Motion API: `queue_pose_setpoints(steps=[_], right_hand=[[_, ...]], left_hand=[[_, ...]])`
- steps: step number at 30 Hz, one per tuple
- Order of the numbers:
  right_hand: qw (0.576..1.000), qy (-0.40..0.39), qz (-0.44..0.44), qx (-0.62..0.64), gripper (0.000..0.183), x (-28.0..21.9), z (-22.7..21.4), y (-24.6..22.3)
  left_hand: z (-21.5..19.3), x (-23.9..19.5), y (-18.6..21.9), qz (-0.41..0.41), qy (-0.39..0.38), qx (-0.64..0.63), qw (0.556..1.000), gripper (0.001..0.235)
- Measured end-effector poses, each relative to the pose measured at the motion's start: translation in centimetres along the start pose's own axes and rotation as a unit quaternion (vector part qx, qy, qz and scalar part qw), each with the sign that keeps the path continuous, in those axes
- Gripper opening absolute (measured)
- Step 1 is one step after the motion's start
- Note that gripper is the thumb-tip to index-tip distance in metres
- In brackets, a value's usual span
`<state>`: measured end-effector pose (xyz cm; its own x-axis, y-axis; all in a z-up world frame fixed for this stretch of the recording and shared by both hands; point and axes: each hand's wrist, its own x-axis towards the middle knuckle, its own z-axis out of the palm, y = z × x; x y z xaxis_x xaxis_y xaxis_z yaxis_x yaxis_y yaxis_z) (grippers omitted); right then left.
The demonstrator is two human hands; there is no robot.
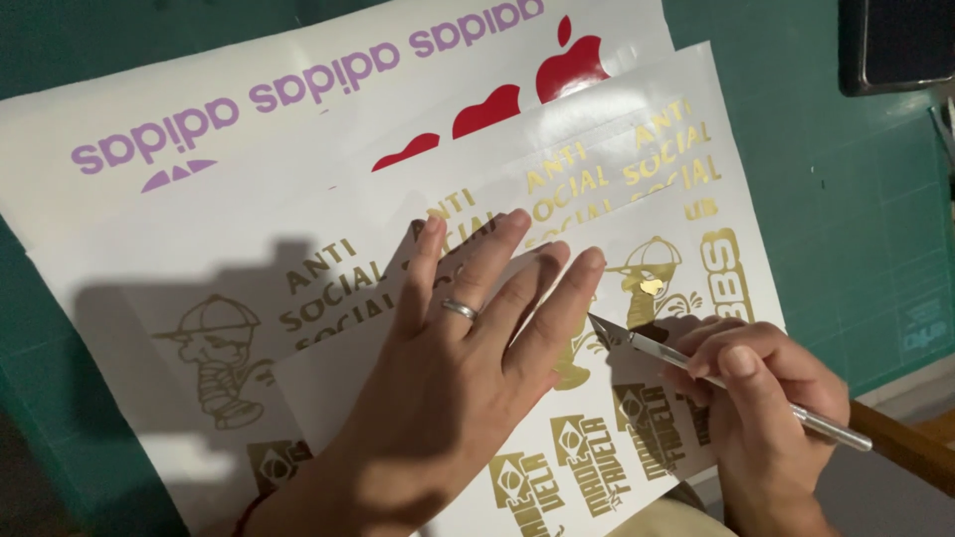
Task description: Weeding intricate gold vinyl stickers using a craft knife on a cutting mat.
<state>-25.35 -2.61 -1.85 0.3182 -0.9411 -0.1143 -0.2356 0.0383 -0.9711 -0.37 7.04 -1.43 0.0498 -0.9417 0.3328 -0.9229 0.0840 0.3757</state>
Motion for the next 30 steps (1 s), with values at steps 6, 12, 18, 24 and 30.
queue_pose_setpoints(steps=[6,12,18,24,30], right_hand=[[1.0,0.012,0.01,-0.014,0.031,-0.27,-0.17,0.24],[1.0,-0.002,0.023,0.0,0.032,-0.07,-0.29,0.2],[0.999,0.007,0.046,0.002,0.033,-0.12,-0.13,-0.06],[0.999,-0.003,0.034,-0.009,0.034,0.0,-0.03,-0.17],[1.0,-0.012,0.011,0.007,0.03,0.1,0.0,0.13]], left_hand=[[-0.38,-0.06,0.23,0.038,0.027,-0.014,0.999,0.055],[-0.84,-0.08,0.21,0.063,0.002,-0.061,0.996,0.054],[-0.43,-0.33,0.15,0.055,-0.011,-0.067,0.996,0.059],[-0.59,-0.36,0.04,0.057,-0.041,-0.111,0.991,0.059],[-0.6,-0.17,0.19,0.04,-0.071,-0.122,0.989,0.069]])
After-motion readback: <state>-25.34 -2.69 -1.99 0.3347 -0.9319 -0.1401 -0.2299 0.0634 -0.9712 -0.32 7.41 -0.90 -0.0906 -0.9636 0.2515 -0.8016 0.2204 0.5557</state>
